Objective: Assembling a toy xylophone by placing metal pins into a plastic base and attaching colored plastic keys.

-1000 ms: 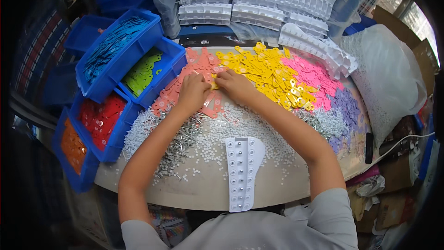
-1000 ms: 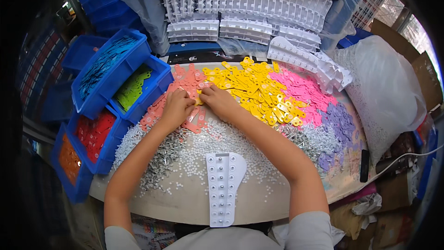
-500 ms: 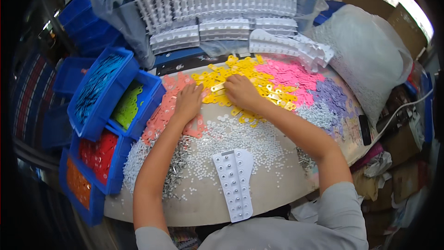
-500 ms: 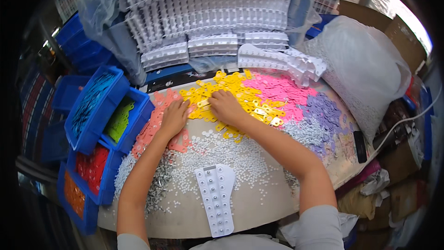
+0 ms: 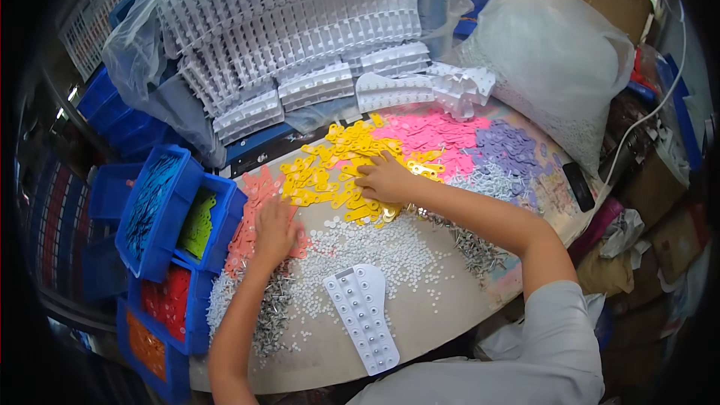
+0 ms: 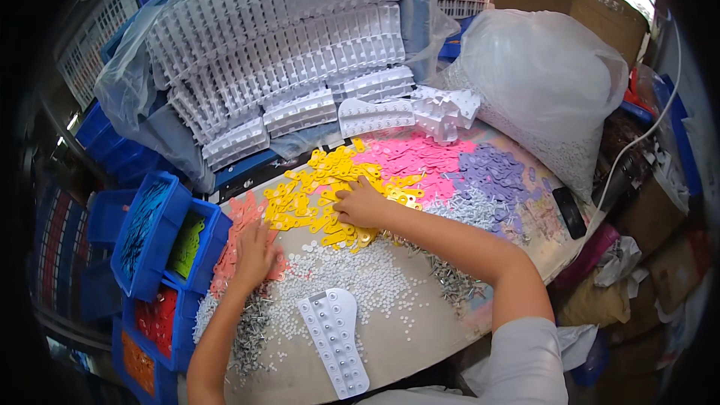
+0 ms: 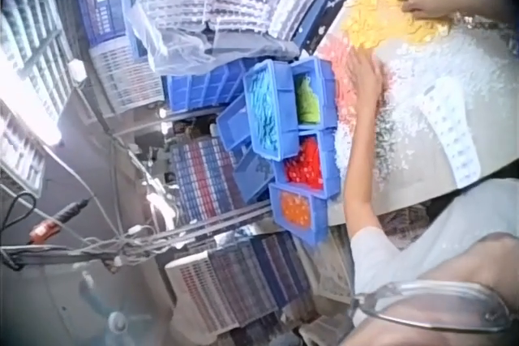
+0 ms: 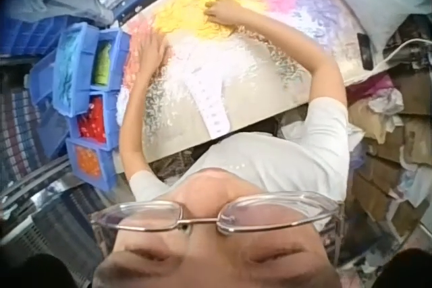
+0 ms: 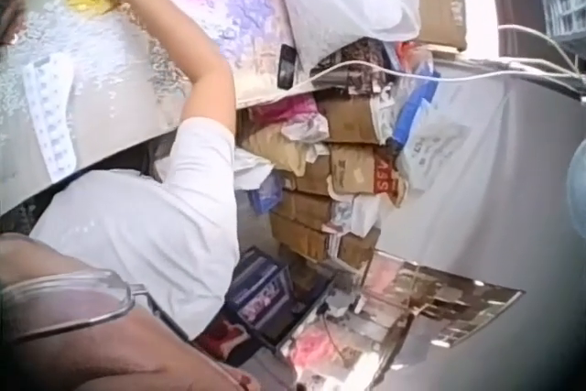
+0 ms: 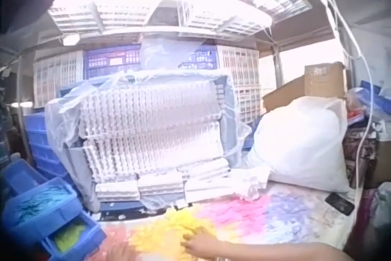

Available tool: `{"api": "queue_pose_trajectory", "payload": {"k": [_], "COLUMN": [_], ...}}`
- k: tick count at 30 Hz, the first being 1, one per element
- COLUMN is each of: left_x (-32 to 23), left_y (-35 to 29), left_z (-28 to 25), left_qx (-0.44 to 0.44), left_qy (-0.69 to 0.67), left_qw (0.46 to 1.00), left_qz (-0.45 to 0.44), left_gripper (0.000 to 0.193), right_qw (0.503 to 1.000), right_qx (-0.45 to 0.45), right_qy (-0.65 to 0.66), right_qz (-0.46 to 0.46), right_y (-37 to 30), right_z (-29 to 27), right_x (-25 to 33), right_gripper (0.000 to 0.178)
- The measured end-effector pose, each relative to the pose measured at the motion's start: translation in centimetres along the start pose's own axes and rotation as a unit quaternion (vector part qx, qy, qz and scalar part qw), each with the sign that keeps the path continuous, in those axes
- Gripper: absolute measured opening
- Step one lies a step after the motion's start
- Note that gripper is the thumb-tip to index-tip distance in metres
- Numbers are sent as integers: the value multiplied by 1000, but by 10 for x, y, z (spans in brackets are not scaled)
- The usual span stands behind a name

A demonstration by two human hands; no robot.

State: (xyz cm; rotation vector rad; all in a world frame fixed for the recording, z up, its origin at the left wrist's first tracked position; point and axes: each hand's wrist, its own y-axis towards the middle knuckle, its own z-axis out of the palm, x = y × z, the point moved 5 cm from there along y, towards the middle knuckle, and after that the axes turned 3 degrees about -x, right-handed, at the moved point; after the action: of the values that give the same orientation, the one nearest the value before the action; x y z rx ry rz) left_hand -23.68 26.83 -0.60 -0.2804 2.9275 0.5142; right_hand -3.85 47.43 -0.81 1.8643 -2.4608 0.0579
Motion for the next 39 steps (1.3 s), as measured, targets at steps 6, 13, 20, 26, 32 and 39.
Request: {"api": "queue_pose_trajectory", "payload": {"k": [6,13,20,26,32,39], "left_x": [19,-57,-91,-108,-137,-128], "left_y": [-25,-34,-168,-309,-324,-333], "left_z": [23,-26,-94,-71,-49,-32], "left_qx": [71,66,-108,-224,-236,-240], "left_qy": [56,-10,-112,-8,49,35], "left_qw": [996,997,981,939,936,929], "left_qz": [-18,-29,-119,-259,-259,-279], "left_gripper": [72,71,51,31,33,39], "right_qw": [935,868,878,828,887,876], "right_qx": [-311,-200,-248,-459,-444,-461], "right_qy": [-100,-154,32,61,98,-22], "right_qz": [140,427,409,318,75,139], "right_y": [-10,-67,-56,3,101,89], "right_z": [-68,-110,-102,-152,-191,-126], "right_x": [-108,-227,-284,-231,-135,-156], "right_gripper": [45,85,48,31,54,76]}}
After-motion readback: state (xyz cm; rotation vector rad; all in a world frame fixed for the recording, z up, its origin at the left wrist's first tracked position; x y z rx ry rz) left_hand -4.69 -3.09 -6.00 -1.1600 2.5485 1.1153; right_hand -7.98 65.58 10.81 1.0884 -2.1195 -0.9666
